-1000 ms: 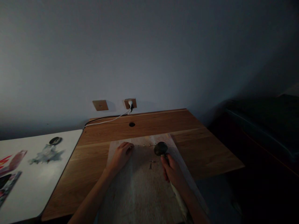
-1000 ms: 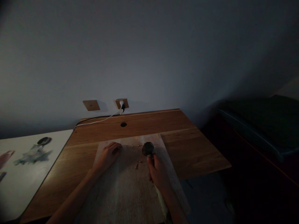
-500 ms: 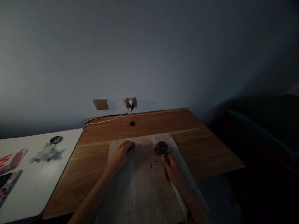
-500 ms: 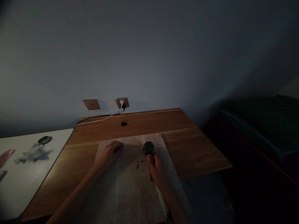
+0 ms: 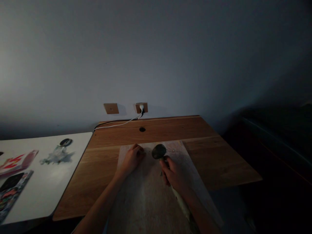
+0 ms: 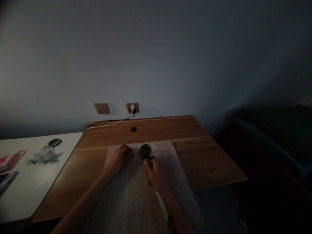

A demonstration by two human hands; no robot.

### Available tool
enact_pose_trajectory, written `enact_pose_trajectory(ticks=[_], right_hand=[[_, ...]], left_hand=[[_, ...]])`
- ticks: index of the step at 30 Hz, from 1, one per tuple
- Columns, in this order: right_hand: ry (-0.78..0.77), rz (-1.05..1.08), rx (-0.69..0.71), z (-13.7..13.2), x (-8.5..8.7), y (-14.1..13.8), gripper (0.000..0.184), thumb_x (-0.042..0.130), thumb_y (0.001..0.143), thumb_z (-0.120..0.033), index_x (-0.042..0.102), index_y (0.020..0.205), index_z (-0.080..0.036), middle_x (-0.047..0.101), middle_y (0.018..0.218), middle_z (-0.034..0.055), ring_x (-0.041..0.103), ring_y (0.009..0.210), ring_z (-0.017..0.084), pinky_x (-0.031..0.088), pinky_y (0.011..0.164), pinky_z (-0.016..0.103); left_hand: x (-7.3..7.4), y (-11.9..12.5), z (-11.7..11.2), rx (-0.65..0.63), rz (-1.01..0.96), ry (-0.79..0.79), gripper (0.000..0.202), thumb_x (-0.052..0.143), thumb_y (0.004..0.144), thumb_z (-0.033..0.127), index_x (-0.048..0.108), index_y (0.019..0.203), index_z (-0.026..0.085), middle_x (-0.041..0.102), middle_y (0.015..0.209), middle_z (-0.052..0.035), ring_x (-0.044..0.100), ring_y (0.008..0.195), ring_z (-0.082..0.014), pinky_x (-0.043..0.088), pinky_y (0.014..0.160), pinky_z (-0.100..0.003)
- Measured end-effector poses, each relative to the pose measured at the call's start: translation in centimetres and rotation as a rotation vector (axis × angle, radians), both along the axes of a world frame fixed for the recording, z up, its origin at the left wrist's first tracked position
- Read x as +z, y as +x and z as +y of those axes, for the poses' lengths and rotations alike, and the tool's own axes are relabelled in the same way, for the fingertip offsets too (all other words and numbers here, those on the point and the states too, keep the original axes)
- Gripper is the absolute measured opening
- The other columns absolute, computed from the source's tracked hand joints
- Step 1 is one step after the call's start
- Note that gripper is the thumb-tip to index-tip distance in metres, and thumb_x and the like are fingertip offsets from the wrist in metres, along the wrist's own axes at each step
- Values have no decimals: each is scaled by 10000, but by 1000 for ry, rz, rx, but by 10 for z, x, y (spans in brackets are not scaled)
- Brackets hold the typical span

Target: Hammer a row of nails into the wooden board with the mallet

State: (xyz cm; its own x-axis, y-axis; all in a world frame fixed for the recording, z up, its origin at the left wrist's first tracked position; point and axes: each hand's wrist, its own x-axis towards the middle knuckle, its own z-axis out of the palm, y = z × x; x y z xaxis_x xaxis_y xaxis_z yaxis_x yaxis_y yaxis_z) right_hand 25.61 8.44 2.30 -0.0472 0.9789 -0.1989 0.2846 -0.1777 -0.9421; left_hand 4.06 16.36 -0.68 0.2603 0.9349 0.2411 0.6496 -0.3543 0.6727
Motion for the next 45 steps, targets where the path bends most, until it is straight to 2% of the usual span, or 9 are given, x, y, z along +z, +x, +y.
enact_pose_trajectory(ticks=[4, 8, 13, 18, 25, 31, 37, 41, 45], right_hand=[[48, -25, 77, 15, 10, -19, 291, 416, 981, -501, 515, 947, -229, 457, 530, -111, 448, 312, 85, 321, 314, 187], [33, -93, 115, 24, 10, -31, 224, 409, 999, -416, 506, 956, -219, 461, 519, -109, 452, 308, 90, 318, 317, 180], [41, -219, 138, 24, 12, -37, 201, 399, 1028, -342, 532, 990, -197, 496, 518, -90, 448, 316, 85, 332, 365, 186], [41, -310, 145, 21, 18, -39, 185, 402, 1038, -291, 549, 1032, -179, 483, 497, -85, 488, 340, 102, 332, 393, 196], [51, -318, 157, 20, 24, -39, 178, 413, 1034, -292, 553, 1011, -184, 485, 495, -90, 477, 332, 96, 345, 410, 196], [59, -293, 160, 20, 19, -38, 205, 409, 1033, -302, 565, 1073, -175, 497, 502, -94, 475, 332, 89, 354, 416, 190], [68, -282, 135, 21, 14, -38, 246, 409, 1035, -339, 570, 1109, -168, 515, 519, -84, 497, 348, 95, 366, 417, 193], [58, -289, 160, 21, 14, -38, 227, 407, 1028, -331, 565, 1052, -171, 491, 494, -88, 500, 341, 101, 352, 386, 181], [68, -250, 138, 21, 16, -39, 219, 403, 1029, -337, 554, 1056, -180, 500, 521, -83, 524, 353, 105, 354, 359, 172]], left_hand=[[0, -1, 0, -55, -18, 31, 130, 598, 838, 91, 692, 872, 175, 665, 949, -57, 651, 856, -179, 518, 786, -290], [-4, -3, 2, -74, -28, 36, 195, 590, 782, 17, 703, 849, 162, 668, 920, -54, 647, 832, -175, 506, 761, -276], [-9, -2, 4, -33, -51, 41, 233, 612, 753, -20, 698, 873, 161, 664, 934, -50, 647, 841, -173, 499, 753, -261], [-7, -2, 5, -67, -77, 2, 243, 573, 762, -31, 698, 841, 161, 658, 919, -46, 650, 828, -168, 489, 729, -251], [-6, -3, 4, -72, -42, -5, 219, 595, 772, 6, 709, 865, 167, 659, 926, -47, 646, 828, -169, 490, 733, -258], [-7, -2, 5, -13, -4, -19, 184, 616, 776, 11, 693, 830, 169, 665, 905, -42, 642, 807, -163, 487, 723, -257], [-5, -2, 4, -48, -36, -36, 196, 593, 804, 25, 708, 860, 174, 663, 922, -44, 646, 827, -166, 489, 736, -250], [-6, -2, 3, -70, -59, -13, 223, 582, 789, 8, 705, 876, 172, 663, 946, -50, 649, 858, -173, 489, 761, -255], [-6, -3, 4, -63, -51, -8, 215, 568, 782, -11, 685, 843, 159, 648, 898, -45, 637, 808, -163, 471, 712, -242]])
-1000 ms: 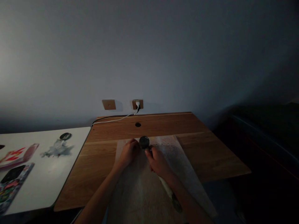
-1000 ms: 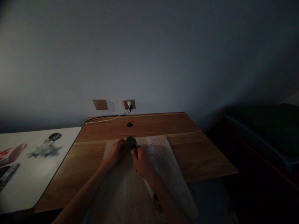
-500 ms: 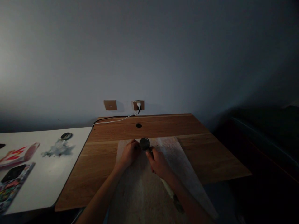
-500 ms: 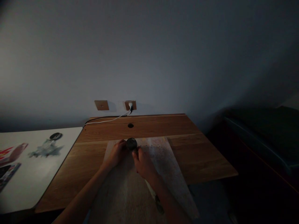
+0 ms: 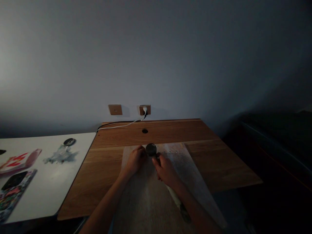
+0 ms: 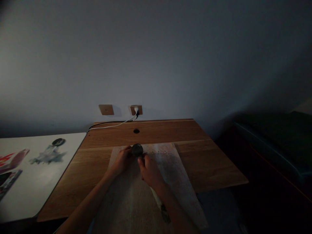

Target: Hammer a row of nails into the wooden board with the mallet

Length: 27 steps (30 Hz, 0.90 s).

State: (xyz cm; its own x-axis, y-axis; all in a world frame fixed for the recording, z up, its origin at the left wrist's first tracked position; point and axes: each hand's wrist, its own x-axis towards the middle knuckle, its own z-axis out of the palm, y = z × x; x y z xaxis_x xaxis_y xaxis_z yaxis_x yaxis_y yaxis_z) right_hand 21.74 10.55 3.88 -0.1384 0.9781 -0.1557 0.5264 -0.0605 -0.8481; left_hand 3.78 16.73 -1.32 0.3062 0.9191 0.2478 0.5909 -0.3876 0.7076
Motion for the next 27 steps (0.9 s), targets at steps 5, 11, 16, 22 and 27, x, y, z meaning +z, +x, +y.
enact_pose_trajectory(ticks=[5, 11, 16, 22, 27], right_hand=[[-51, -13, 14, 0, 2, -1, 191, 414, 1026, -306, 550, 1050, -174, 492, 527, -86, 514, 346, 103, 355, 352, 173], [-35, -20, 23, 0, -1, 2, 224, 418, 1022, -336, 571, 1055, -176, 497, 499, -88, 491, 342, 100, 353, 381, 183], [-37, 21, -81, -11, -12, 30, 270, 408, 985, -423, 551, 1018, -196, 474, 508, -101, 496, 343, 104, 342, 355, 184], [-69, 29, -174, -36, -27, 76, 394, 372, 953, -545, 542, 1043, -202, 431, 452, -108, 455, 332, 132, 328, 346, 213], [-41, -62, -234, -41, -31, 86, 415, 333, 972, -533, 580, 1010, -201, 541, 542, -31, 591, 478, 195, 411, 455, 280]], left_hand=[[2, 0, 0, -4, 12, -6, 227, 575, 762, -25, 683, 835, 161, 663, 926, -48, 647, 833, -166, 485, 746, -249], [5, 1, -2, 6, 23, -7, 215, 588, 761, -4, 688, 843, 168, 675, 971, -63, 663, 869, -185, 515, 782, -278], [6, 1, -5, 64, 54, 61, 176, 613, 815, 88, 673, 949, 184, 642, 1016, -58, 660, 886, -187, 536, 805, -297], [17, 17, -28, -182, 282, 304, 147, 606, 870, 135, 665, 994, 187, 634, 1039, -73, 631, 930, -202, 528, 834, -322], [31, 45, -49, -528, 537, 520, 167, 563, 967, 166, 642, 1113, 187, 687, 1077, -69, 628, 999, -220, 504, 865, -348]])
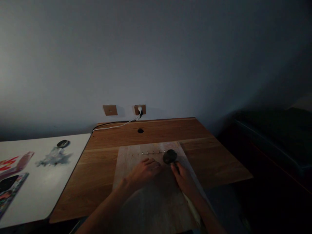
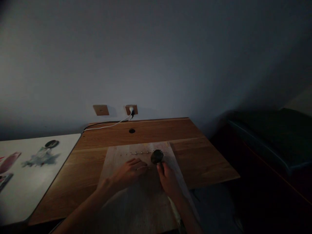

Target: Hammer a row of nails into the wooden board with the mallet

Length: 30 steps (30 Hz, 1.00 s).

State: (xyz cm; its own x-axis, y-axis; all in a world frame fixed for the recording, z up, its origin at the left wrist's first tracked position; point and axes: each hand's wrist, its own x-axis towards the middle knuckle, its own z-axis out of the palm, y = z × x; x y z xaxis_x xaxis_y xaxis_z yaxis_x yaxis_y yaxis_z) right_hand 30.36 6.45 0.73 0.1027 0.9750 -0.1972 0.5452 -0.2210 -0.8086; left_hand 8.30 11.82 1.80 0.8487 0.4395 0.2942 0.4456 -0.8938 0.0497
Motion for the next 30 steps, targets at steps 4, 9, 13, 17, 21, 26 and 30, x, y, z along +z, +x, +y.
enact_pose_trajectory(ticks=[4, 9, 13, 17, 21, 26, 30], right_hand=[[100, -67, 9, 1, -1, -2, 387, 347, 975, -506, 595, 984, -209, 656, 737, 54, 685, 716, 244, 453, 576, 309], [31, -37, 14, -1, 1, -2, 376, 326, 993, -502, 574, 1017, -221, 596, 623, 3, 628, 534, 216, 417, 499, 302], [15, 8, 20, -2, 1, -2, 384, 322, 994, -518, 567, 1010, -224, 487, 482, -55, 564, 425, 203, 399, 471, 297], [37, -23, 16, 0, 1, -2, 390, 330, 984, -520, 579, 1014, -221, 539, 526, -31, 610, 499, 223, 425, 530, 315], [97, -60, 3, 1, 1, -1, 381, 362, 967, -509, 595, 1017, -212, 661, 705, 43, 685, 705, 257, 458, 636, 333], [38, -18, 9, 0, 1, -1, 382, 335, 991, -520, 577, 981, -225, 599, 609, 4, 628, 551, 223, 423, 518, 306], [10, 3, 7, -1, 1, -1, 379, 328, 995, -516, 570, 1001, -225, 510, 504, -46, 543, 412, 195, 394, 456, 298]], left_hand=[[1, 16, -2, -3, 100, 70, 77, 584, 962, 159, 659, 958, 170, 696, 939, -64, 643, 920, -223, 494, 797, -345], [-2, 19, 1, 30, 122, 89, 58, 609, 944, 152, 665, 933, 164, 678, 880, -64, 639, 857, -219, 483, 752, -344], [-1, 8, 2, 91, 79, -8, 82, 608, 949, 177, 687, 964, 191, 674, 913, -59, 634, 897, -220, 478, 786, -352], [1, 1, -1, 48, 65, -62, 144, 586, 961, 182, 683, 1065, 206, 690, 989, -59, 635, 937, -210, 485, 819, -342], [1, 7, -5, 2, 100, -22, 124, 570, 961, 148, 671, 1025, 180, 687, 951, -64, 639, 904, -213, 505, 789, -338], [0, 15, -3, 66, 94, -39, 110, 563, 950, 123, 657, 977, 174, 674, 953, -61, 637, 874, -195, 519, 766, -315], [-2, 19, 0, 179, 82, -49, 127, 566, 942, 138, 669, 1006, 177, 663, 1013, -79, 632, 947, -225, 517, 840, -362]])
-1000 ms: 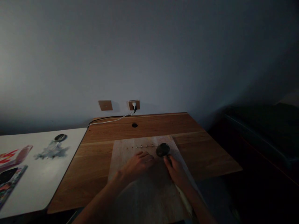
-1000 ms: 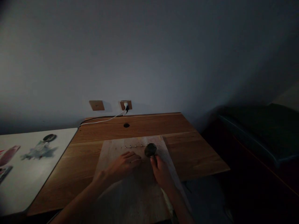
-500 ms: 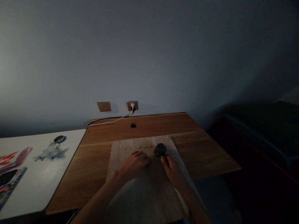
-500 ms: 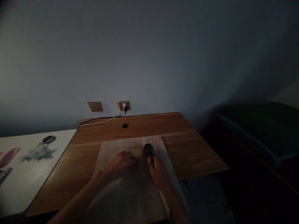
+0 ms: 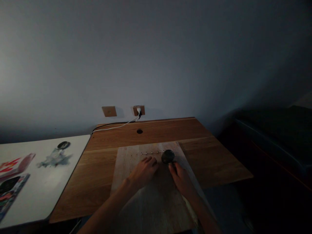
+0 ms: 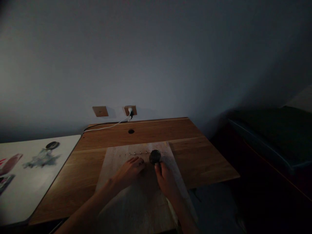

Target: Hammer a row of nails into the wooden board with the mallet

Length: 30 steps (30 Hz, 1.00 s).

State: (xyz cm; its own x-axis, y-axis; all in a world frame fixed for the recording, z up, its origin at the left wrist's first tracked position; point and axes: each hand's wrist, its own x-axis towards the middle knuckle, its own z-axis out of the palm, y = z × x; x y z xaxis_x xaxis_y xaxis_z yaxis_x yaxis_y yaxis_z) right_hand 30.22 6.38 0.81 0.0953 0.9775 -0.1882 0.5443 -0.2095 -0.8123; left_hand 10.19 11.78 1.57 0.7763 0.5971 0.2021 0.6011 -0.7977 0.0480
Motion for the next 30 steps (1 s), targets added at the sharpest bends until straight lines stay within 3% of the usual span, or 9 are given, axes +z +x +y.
enact_pose_trajectory(ticks=[13, 16, 20, 22, 30], right_hand=[[-16, 29, -1, -2, 6, -2, 384, 330, 981, -533, 553, 1001, -222, 460, 477, -70, 529, 399, 176, 383, 438, 281], [-7, 32, 1, -2, 3, -1, 387, 332, 978, -537, 552, 1006, -220, 453, 472, -79, 513, 387, 167, 384, 442, 278], [13, 68, 3, -2, -1, 0, 398, 338, 976, -557, 549, 998, -220, 432, 455, -95, 498, 383, 154, 366, 428, 257], [5, 89, 1, -2, -2, 0, 409, 335, 977, -565, 549, 1016, -219, 430, 453, -100, 480, 371, 147, 352, 413, 247], [-21, 78, -3, -2, -3, 1, 382, 343, 975, -544, 543, 1004, -220, 420, 411, -102, 466, 359, 143, 351, 410, 239]], left_hand=[[10, -7, -10, 125, 134, -5, 198, 581, 901, 78, 682, 1067, 114, 697, 961, -127, 656, 940, -284, 531, 826, -389], [5, -28, 1, 197, -9, -71, 178, 582, 889, 73, 705, 990, 152, 706, 958, -110, 669, 942, -271, 537, 836, -378], [-6, -66, 29, 446, -441, -238, 246, 557, 853, 61, 716, 982, 197, 740, 944, -54, 693, 862, -198, 533, 805, -303], [-11, -77, 41, 530, -561, -303, 227, 562, 824, 81, 717, 939, 200, 749, 874, -33, 696, 783, -185, 530, 759, -287], [-21, -77, 45, 497, -605, -297, 175, 575, 830, 199, 724, 920, 216, 759, 873, -31, 700, 754, -191, 536, 725, -286]])
